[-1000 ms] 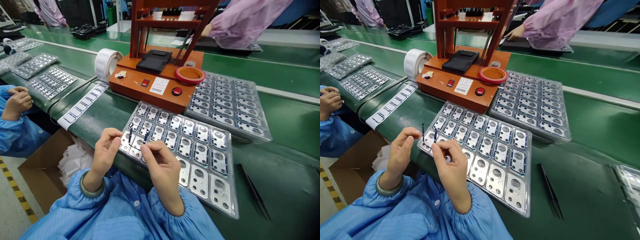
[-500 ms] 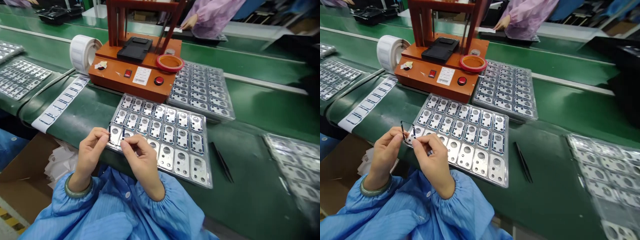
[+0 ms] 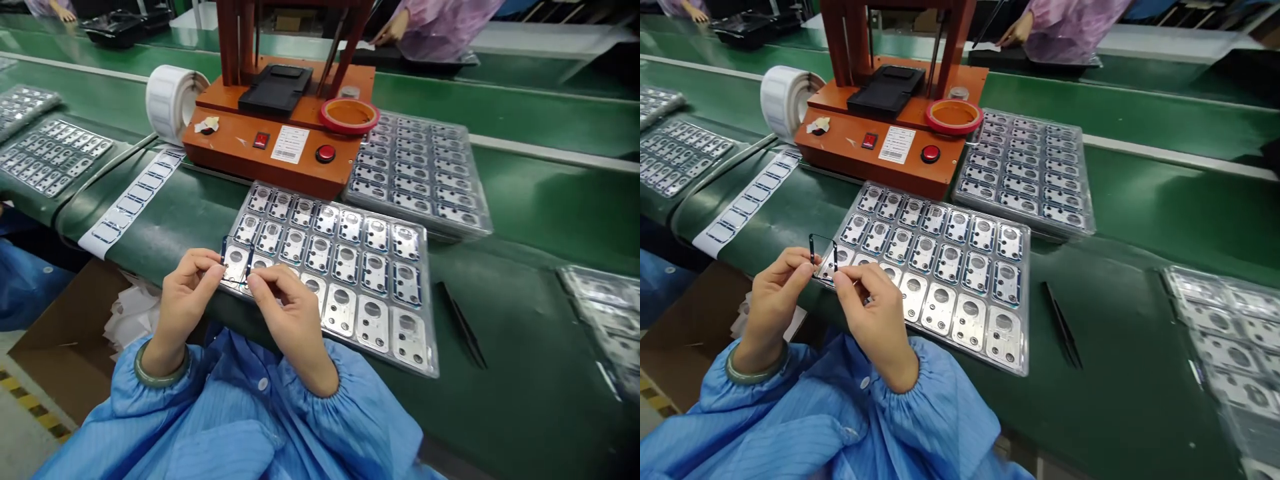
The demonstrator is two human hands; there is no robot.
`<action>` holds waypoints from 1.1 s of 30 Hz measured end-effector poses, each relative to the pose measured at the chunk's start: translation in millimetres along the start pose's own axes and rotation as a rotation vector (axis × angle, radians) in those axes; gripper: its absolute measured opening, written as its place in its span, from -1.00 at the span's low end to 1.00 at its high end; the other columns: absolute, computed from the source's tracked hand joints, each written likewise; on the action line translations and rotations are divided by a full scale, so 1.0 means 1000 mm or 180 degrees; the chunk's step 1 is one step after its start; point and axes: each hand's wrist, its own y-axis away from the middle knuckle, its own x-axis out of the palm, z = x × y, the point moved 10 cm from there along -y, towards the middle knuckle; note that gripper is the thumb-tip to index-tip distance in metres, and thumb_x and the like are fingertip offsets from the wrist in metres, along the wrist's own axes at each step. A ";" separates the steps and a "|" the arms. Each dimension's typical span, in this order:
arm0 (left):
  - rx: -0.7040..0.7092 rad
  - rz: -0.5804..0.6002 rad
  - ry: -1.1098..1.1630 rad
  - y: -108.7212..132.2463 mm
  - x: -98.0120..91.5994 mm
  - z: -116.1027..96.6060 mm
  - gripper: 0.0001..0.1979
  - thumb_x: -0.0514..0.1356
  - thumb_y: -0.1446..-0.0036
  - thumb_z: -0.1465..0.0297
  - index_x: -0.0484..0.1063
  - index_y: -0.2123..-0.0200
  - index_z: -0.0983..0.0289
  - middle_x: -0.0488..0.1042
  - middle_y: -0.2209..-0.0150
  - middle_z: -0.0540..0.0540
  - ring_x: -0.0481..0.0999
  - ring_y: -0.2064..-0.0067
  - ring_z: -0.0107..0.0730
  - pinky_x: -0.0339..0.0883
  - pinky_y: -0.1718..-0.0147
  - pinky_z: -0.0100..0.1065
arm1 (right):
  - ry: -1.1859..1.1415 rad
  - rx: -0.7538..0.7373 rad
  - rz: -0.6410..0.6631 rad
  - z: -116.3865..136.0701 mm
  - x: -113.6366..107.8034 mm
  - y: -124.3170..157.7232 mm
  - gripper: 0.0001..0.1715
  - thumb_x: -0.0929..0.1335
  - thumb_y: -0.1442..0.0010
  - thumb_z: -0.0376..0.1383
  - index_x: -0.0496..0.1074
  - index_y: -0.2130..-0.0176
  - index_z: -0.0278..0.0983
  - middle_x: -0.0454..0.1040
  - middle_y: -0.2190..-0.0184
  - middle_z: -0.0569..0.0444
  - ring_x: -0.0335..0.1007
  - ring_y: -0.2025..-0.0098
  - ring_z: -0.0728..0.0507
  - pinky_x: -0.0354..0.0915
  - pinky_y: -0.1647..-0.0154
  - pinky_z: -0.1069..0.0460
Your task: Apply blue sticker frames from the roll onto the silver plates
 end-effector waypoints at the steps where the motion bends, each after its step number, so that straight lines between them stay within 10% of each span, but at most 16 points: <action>1: 0.0020 0.0002 -0.0134 0.000 -0.002 -0.001 -0.88 0.25 -0.14 0.34 0.49 0.42 0.23 0.47 0.24 0.07 0.47 0.14 -0.34 0.33 0.09 -0.32 | 0.0052 0.0018 0.0038 -0.001 0.002 0.000 -0.87 0.35 -0.20 -0.28 0.51 0.35 -0.22 0.47 0.42 0.10 0.36 0.41 -0.02 0.30 0.43 0.07; 11: 0.0498 0.0778 -0.1452 -0.015 0.001 -0.010 -0.92 0.19 -0.17 0.39 0.44 0.39 0.22 0.47 0.18 0.11 0.48 0.11 -0.30 0.35 0.06 -0.24 | 0.0637 0.0059 0.0101 -0.015 0.019 -0.003 -0.85 0.34 -0.23 -0.30 0.48 0.38 -0.24 0.43 0.45 0.12 0.32 0.46 0.00 0.28 0.43 0.07; 33: 0.0555 0.1852 -0.1645 -0.026 0.021 0.007 -0.94 0.17 -0.20 0.44 0.41 0.35 0.25 0.40 -0.02 0.18 0.46 -0.02 -0.29 0.36 0.01 -0.22 | 0.1678 0.0005 0.0138 -0.021 0.028 -0.005 -0.82 0.36 -0.21 -0.33 0.48 0.44 -0.26 0.44 0.51 0.14 0.34 0.50 0.02 0.16 0.47 0.09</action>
